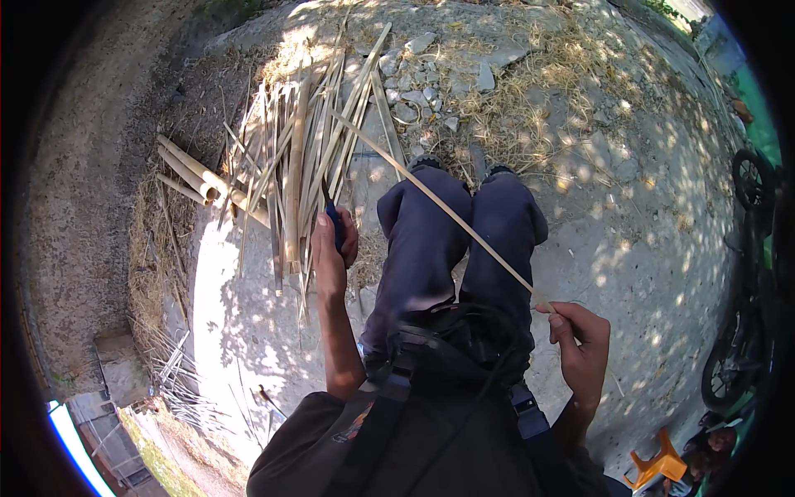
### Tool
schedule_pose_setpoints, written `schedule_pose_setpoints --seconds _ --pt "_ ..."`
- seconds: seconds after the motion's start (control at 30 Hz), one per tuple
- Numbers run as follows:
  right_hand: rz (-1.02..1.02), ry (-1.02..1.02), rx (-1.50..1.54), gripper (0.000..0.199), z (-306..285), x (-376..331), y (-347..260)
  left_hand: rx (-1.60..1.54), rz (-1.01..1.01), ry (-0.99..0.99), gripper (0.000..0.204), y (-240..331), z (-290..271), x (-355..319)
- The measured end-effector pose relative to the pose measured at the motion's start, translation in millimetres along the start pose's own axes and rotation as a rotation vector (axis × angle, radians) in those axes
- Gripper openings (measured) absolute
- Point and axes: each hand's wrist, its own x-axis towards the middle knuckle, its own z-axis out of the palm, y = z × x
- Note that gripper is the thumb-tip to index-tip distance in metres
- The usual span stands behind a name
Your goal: The person uses a utility knife to shave and smooth the surface of a long, thin bamboo strip while sitting outdoors near a pile of bamboo pieces.
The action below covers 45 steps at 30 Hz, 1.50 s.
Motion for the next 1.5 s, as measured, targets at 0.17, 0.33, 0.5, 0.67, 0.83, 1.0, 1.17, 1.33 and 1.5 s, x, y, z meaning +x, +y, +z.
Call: schedule_pose_setpoints --seconds 0.17,0.33,0.5,0.67,0.83,1.0,1.17,1.33,1.5 --pt "0.014 -0.004 -0.024 0.018 10.3 6.3 -8.1 0.245 0.322 -0.347 0.052 31.8 28.7 -27.3" --pt "-0.061 -0.067 -0.098 0.021 32.5 23.8 -17.0 0.344 0.526 -0.448 0.055 22.1 62.4 -45.3" --pt "-0.081 -0.130 -0.076 0.020 46.2 34.5 -28.3 0.422 0.456 -0.474 0.047 16.3 66.9 -51.4" --pt "-0.070 -0.243 -0.034 0.020 52.9 43.9 -29.7 0.366 0.514 -0.605 0.028 11.6 69.5 -54.1" --pt "-0.060 -0.268 0.017 0.021 62.6 49.0 -29.4 0.356 0.433 -0.653 0.027 4.3 70.8 -51.7" --pt "-0.047 -0.276 0.042 0.020 66.1 48.6 -25.3 0.301 0.435 -0.610 0.026 1.4 71.8 -49.3" --pt "-0.070 -0.249 0.053 0.017 63.7 48.7 -25.8 0.353 0.397 -0.535 0.024 2.5 70.7 -53.2" --pt "-0.051 -0.235 0.052 0.017 63.1 48.1 -28.3 0.411 0.424 -0.583 0.029 14.0 73.9 -52.9" --pt "-0.073 -0.228 0.050 0.017 63.3 48.0 -30.0 0.416 0.421 -0.612 0.021 14.9 75.9 -55.8"
